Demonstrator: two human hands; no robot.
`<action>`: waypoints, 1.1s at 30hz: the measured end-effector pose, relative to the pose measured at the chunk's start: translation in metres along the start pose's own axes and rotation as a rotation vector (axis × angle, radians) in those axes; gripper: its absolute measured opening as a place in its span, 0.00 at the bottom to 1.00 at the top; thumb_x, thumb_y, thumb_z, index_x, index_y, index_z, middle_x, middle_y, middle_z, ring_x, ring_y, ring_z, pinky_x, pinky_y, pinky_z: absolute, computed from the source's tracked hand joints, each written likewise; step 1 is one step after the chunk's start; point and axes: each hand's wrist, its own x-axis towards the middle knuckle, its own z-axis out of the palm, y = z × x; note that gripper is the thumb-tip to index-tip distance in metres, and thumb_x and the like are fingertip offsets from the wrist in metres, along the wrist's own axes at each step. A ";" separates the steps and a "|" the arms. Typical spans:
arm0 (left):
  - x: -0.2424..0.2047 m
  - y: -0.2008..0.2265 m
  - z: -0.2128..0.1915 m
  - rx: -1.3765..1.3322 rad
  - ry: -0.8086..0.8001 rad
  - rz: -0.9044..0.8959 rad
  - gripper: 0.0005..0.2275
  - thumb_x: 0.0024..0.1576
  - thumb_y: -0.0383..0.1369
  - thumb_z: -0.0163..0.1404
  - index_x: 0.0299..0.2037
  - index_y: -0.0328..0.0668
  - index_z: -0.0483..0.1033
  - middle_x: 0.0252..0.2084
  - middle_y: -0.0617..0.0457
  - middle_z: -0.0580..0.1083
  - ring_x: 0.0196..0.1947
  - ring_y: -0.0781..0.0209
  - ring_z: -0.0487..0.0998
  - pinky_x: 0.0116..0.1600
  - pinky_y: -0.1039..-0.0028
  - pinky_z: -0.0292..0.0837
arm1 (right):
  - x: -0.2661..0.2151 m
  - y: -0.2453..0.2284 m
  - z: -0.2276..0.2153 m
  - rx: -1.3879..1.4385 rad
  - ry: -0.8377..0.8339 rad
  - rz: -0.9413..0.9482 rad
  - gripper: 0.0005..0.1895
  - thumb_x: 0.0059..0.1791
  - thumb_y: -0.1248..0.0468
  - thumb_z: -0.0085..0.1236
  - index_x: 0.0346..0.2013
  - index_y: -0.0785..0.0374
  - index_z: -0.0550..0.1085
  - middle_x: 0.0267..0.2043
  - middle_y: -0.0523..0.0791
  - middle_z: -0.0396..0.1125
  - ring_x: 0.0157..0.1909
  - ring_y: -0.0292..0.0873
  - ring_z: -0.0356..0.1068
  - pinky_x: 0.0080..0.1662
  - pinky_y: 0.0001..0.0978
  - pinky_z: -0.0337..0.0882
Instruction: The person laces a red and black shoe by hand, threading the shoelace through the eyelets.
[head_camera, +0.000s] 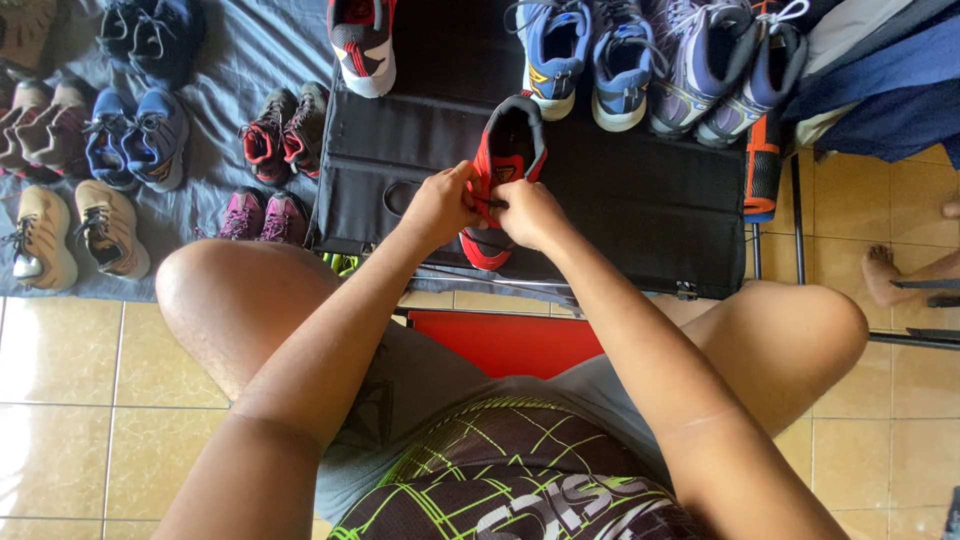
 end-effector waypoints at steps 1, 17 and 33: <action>-0.002 0.004 -0.002 0.002 -0.001 0.005 0.23 0.37 0.33 0.70 0.41 0.51 0.71 0.27 0.55 0.76 0.36 0.48 0.83 0.44 0.60 0.78 | -0.002 0.000 0.000 0.002 0.005 0.001 0.12 0.51 0.58 0.55 0.47 0.46 0.82 0.47 0.49 0.77 0.55 0.58 0.74 0.54 0.52 0.75; -0.003 0.028 -0.008 0.126 -0.192 -0.166 0.32 0.40 0.33 0.73 0.49 0.45 0.62 0.44 0.42 0.73 0.42 0.41 0.77 0.40 0.52 0.74 | 0.016 0.017 -0.117 -0.011 0.708 -0.319 0.04 0.57 0.65 0.53 0.41 0.58 0.77 0.29 0.45 0.73 0.26 0.45 0.68 0.29 0.43 0.63; 0.007 0.034 0.028 0.420 0.161 0.247 0.05 0.49 0.36 0.64 0.35 0.60 0.84 0.37 0.58 0.65 0.41 0.56 0.70 0.46 0.67 0.65 | -0.062 0.053 -0.011 0.212 0.227 -0.103 0.10 0.52 0.54 0.57 0.43 0.50 0.82 0.35 0.48 0.77 0.47 0.57 0.76 0.47 0.50 0.75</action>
